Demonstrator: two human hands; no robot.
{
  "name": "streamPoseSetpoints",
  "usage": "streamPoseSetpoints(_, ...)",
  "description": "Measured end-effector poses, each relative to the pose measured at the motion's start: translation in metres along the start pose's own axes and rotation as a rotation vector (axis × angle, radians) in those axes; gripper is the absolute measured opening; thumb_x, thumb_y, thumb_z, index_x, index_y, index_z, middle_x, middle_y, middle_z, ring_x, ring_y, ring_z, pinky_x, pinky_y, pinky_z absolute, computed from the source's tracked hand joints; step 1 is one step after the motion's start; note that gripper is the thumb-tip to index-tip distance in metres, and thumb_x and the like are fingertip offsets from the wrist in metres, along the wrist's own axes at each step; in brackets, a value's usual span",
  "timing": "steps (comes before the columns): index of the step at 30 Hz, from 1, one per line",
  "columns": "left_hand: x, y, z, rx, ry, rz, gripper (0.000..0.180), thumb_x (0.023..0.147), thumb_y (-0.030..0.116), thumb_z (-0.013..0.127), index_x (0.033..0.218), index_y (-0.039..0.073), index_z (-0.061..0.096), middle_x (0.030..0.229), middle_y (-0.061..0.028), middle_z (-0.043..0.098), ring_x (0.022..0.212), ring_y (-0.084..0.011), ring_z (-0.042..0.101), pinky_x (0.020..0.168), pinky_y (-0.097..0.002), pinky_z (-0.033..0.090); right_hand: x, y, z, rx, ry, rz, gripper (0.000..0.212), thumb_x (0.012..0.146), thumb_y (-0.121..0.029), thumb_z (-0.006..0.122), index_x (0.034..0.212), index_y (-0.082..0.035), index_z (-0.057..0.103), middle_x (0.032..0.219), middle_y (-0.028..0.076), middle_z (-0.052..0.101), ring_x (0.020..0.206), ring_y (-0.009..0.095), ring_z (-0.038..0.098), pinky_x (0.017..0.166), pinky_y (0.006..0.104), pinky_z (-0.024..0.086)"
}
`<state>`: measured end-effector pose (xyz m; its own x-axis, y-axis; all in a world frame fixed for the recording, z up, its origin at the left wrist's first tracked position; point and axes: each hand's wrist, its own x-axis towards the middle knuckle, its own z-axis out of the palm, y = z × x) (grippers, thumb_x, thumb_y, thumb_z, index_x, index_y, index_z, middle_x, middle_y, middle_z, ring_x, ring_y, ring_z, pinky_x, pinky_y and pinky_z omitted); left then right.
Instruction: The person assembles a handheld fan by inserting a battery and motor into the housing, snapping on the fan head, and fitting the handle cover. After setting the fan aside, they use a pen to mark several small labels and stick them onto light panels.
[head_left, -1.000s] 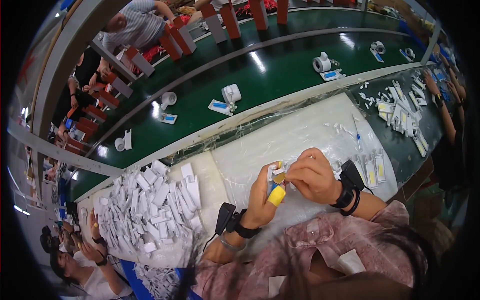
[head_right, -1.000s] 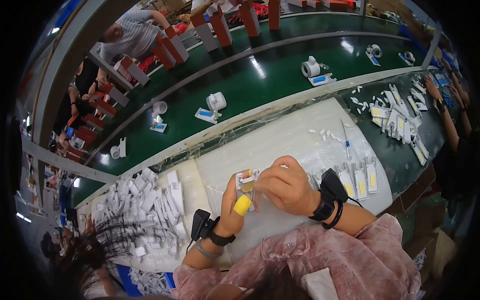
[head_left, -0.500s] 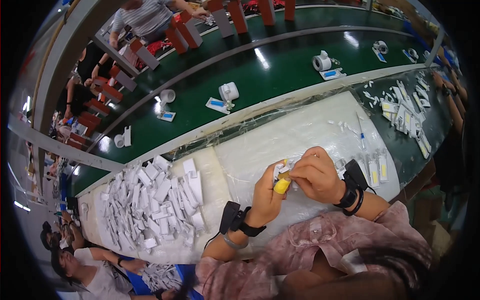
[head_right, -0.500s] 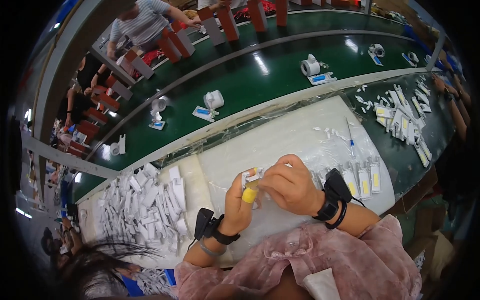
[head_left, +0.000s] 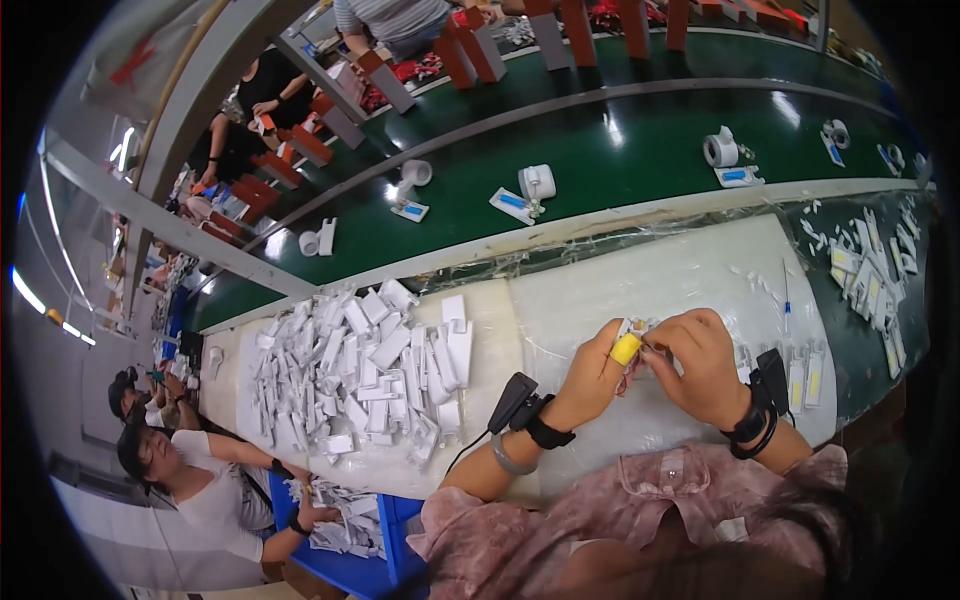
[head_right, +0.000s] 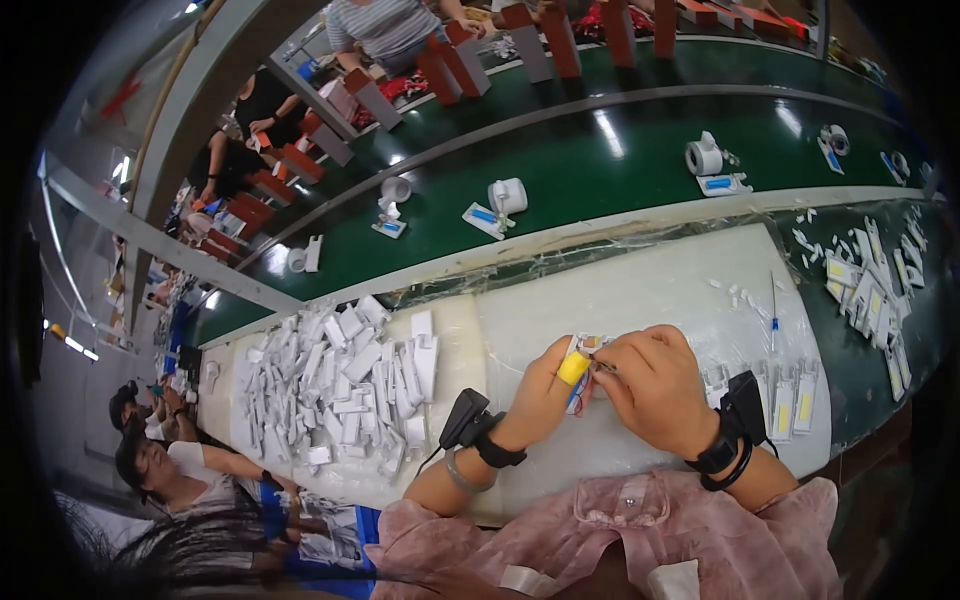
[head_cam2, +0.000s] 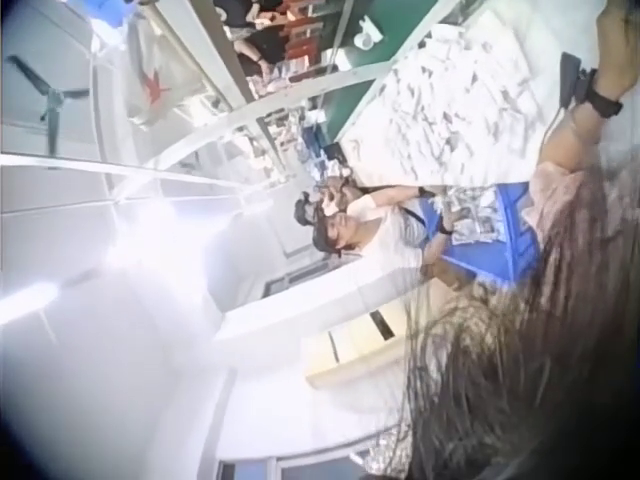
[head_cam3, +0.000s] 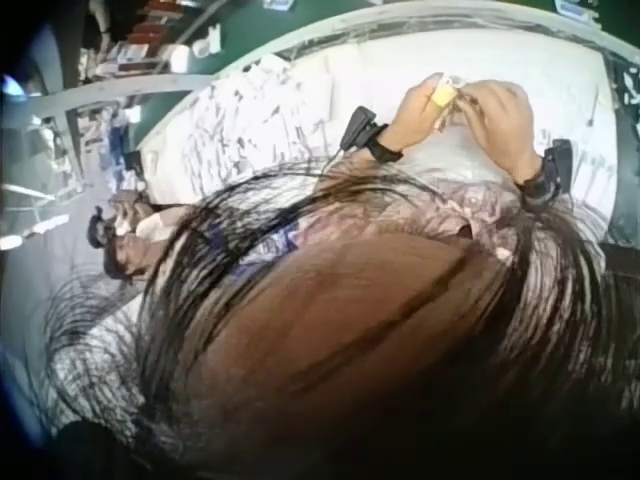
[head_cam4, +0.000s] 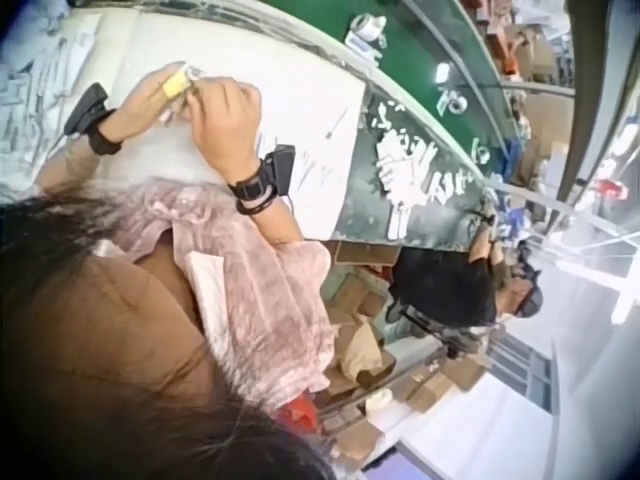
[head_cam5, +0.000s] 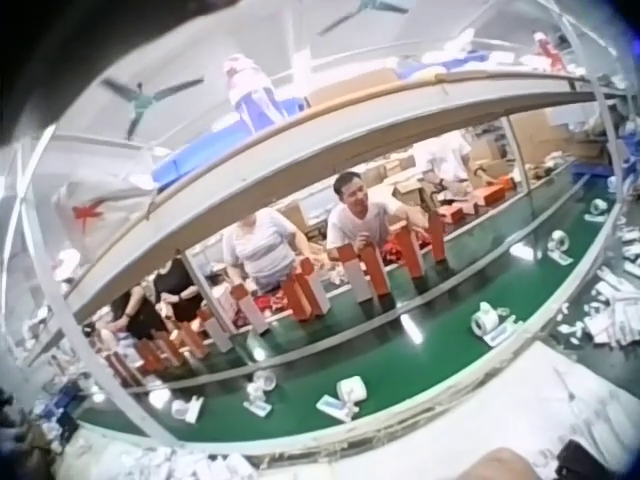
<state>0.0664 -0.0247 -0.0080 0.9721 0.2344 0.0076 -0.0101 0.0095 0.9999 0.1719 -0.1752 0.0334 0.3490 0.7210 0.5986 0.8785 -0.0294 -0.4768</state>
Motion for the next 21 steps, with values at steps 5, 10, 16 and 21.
streamPoseSetpoints(5,0.039,-0.007,-0.020,-0.182,0.051,-0.092,0.023,0.103,0.021,0.039,0.118,0.006,0.046,0.083,-0.0064,0.060,0.057,-0.0109,0.057,0.045,-0.0255,0.046,-0.004,-0.001,-0.003,-0.039,0.081,0.009,0.029,0.072,-0.002,0.072,0.099,-0.007,0.064,0.097,0.008,0.064,0.089,0.028,0.060,0.081,0.0397,0.044)
streamPoseSetpoints(10,0.105,-0.008,-0.059,-0.292,0.180,0.002,0.043,0.105,0.033,0.038,0.139,0.008,0.036,0.111,-0.0122,0.061,0.093,-0.0189,0.063,0.079,-0.0319,0.053,-0.010,-0.002,0.000,0.000,0.060,-0.018,0.028,0.072,-0.001,0.072,0.099,-0.007,0.064,0.098,0.008,0.064,0.089,0.029,0.060,0.082,0.0395,0.044)
streamPoseSetpoints(16,0.137,-0.058,-0.106,0.568,0.507,0.278,0.068,0.086,0.014,0.063,0.144,0.000,0.030,0.139,-0.0189,0.042,0.128,-0.0314,0.043,0.101,-0.0375,0.041,-0.012,0.006,-0.003,-0.007,0.034,-0.043,0.023,0.075,-0.002,0.071,0.096,-0.008,0.064,0.097,0.005,0.064,0.088,0.025,0.060,0.080,0.0368,0.044)
streamPoseSetpoints(21,0.155,-0.064,-0.145,1.080,0.879,0.000,0.057,0.079,0.019,0.072,0.130,0.004,0.051,0.137,-0.0205,0.042,0.127,-0.0392,0.040,0.104,-0.0479,0.036,-0.012,0.006,-0.003,-0.019,-0.002,-0.062,0.021,0.075,-0.004,0.070,0.095,-0.010,0.064,0.100,0.005,0.063,0.088,0.024,0.060,0.081,0.0365,0.043)
